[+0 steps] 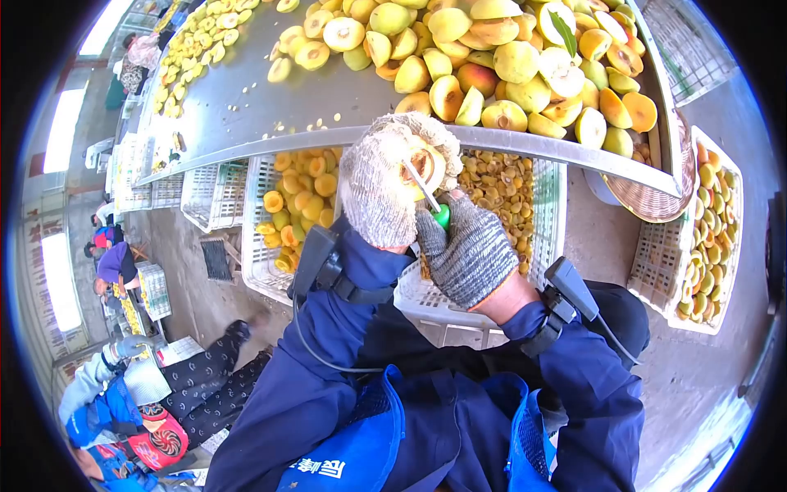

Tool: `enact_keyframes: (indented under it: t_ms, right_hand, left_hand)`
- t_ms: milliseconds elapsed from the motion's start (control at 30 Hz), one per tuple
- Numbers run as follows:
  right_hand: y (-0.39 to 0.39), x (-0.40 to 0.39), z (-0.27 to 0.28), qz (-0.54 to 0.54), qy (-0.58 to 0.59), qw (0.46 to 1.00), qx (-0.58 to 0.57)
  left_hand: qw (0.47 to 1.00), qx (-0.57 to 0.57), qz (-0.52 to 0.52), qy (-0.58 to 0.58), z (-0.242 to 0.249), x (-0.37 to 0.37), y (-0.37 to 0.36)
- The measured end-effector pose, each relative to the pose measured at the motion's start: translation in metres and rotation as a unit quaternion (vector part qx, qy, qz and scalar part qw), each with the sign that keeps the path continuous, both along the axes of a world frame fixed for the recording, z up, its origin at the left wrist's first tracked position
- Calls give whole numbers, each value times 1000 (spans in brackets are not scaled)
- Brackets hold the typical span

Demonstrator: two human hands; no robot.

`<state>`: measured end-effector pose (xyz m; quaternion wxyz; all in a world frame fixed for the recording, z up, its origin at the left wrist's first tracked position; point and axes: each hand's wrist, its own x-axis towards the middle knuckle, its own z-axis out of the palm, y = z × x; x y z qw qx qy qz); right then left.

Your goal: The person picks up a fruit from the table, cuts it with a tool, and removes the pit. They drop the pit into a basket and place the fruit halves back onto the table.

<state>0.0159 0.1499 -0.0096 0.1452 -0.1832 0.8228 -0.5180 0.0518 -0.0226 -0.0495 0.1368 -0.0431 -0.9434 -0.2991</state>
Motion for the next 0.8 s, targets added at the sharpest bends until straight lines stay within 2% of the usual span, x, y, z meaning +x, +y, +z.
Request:
enact_keyframes:
  t_ms: [133,233,267,333,467,533,600,633,667,733,800]
  right_hand:
    - [-2,-2,-1,13,-68,997,-44]
    - [-1,-4,-7,40,-35,993,-104]
    - [-2,-4,-10,40,-35,993,-104]
    - [-3,-3,-19,41,-17,999,-26]
    - [-5,6,-19,-19,-12,997,-79]
    - [-2,3,-14,1,-34,997,-73]
    - [0,1,-15,22,-57,996,-67]
    - [0,1,-22,64,24,995,-69]
    - [1,1,-25,106,103,986,-72]
    - [2,1,-23,115,113,986,-39]
    - [2,1,-24,125,121,985,-6]
  left_hand:
    - [998,63,-24,-2,3,-4,-3]
    - [997,66,-35,-28,-3,-1,-7]
    - [997,65,-35,-29,-2,2,-6]
    - [994,94,-13,-51,0,9,0]
    - [994,93,-31,-55,7,10,6]
    - [995,73,-29,-61,-5,13,1]
    - [998,57,-15,-38,-67,13,-15]
    - [999,41,-1,-12,-88,7,-22]
    - [999,41,0,-11,-81,-4,-25]
    - [997,27,-69,12,-49,-25,-25]
    - [999,1,-51,9,-24,-28,-15]
